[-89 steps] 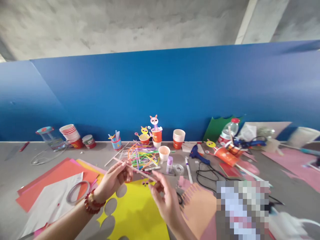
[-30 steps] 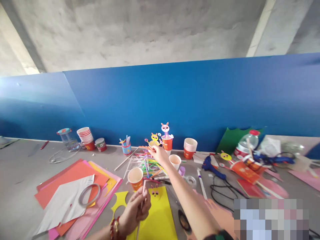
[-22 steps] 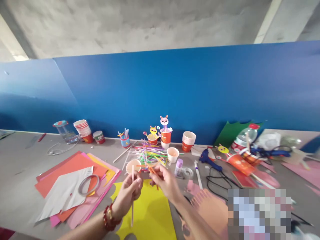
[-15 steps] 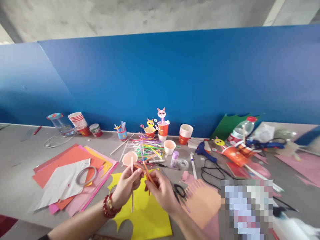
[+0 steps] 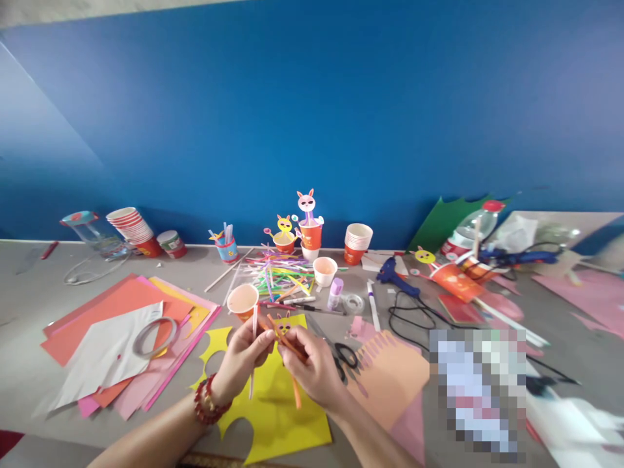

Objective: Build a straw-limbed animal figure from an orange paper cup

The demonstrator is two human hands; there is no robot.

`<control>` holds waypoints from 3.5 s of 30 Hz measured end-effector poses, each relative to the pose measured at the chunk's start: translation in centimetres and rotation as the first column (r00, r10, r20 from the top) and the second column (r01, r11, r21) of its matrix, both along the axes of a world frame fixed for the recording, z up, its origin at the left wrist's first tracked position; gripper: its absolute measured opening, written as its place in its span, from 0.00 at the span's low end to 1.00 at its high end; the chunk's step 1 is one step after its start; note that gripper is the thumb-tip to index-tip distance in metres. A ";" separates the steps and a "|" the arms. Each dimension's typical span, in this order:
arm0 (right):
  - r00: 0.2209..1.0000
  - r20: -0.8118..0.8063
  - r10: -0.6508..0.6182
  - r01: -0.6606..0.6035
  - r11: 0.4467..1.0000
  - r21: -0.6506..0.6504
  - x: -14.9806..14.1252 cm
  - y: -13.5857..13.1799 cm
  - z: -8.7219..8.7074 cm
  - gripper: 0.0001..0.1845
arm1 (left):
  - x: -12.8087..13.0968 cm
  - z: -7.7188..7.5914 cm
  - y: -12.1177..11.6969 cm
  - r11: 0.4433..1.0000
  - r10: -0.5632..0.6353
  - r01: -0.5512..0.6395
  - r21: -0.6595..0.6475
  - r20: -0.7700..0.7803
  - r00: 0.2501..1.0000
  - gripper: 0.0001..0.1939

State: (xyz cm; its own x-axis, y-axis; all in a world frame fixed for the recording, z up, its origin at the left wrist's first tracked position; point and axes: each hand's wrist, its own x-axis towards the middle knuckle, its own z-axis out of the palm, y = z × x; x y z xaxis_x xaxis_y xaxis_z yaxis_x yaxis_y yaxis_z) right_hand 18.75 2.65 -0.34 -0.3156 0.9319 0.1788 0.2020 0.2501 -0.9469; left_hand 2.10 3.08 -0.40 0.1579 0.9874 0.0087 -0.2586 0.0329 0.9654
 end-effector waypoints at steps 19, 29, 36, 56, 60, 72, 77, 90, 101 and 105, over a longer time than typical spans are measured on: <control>0.986 -0.001 0.167 -0.167 0.983 -0.074 0.4 0.2 1.2 0.11 | -0.8 0.6 -0.3 0.972 -0.186 0.212 0.104 -0.222 0.957 0.16; 0.996 -0.083 0.022 -0.029 0.996 -0.088 0.1 -0.3 0.8 0.09 | -0.4 0.4 -0.7 0.963 -0.262 0.265 0.051 -0.052 0.964 0.18; 0.949 -0.315 0.022 -0.112 0.957 -0.268 -0.5 -0.5 0.2 0.07 | -0.2 0.6 -0.8 0.947 -0.317 0.322 0.007 0.185 0.930 0.14; 0.991 0.132 0.006 -0.021 0.994 0.110 -0.3 -0.7 0.2 0.14 | -0.6 1.7 0.0 0.982 -0.125 0.135 -0.135 0.081 0.989 0.19; 0.958 0.288 0.007 -0.059 0.983 0.172 -0.5 -0.6 0.1 0.14 | -0.9 1.5 0.1 0.979 -0.124 0.139 -0.152 0.107 0.987 0.17; 0.386 0.136 0.912 -0.812 0.406 -0.419 0.9 -0.5 0.4 0.07 | -2.3 2.4 1.7 0.977 0.167 -0.114 -0.182 0.305 0.938 0.18; 0.451 0.181 0.874 -0.830 0.485 -0.276 1.2 -0.8 -0.5 0.08 | -1.9 1.6 1.2 0.972 0.168 -0.110 -0.207 0.286 0.943 0.17; 0.977 -0.208 0.034 -0.039 0.999 -0.020 1.1 1.0 1.1 0.11 | 0.2 0.8 -0.8 0.942 -0.247 0.258 -0.214 0.078 0.966 0.19; 0.966 -0.258 -0.008 0.005 1.000 -0.012 1.2 1.1 1.1 0.11 | 0.6 0.3 -0.9 0.935 -0.231 0.265 -0.234 0.162 0.959 0.21; 0.932 -0.363 -0.016 -0.043 0.987 -0.154 1.0 1.2 0.9 0.12 | 0.5 0.0 -0.7 0.928 -0.159 0.221 -0.301 0.218 0.963 0.22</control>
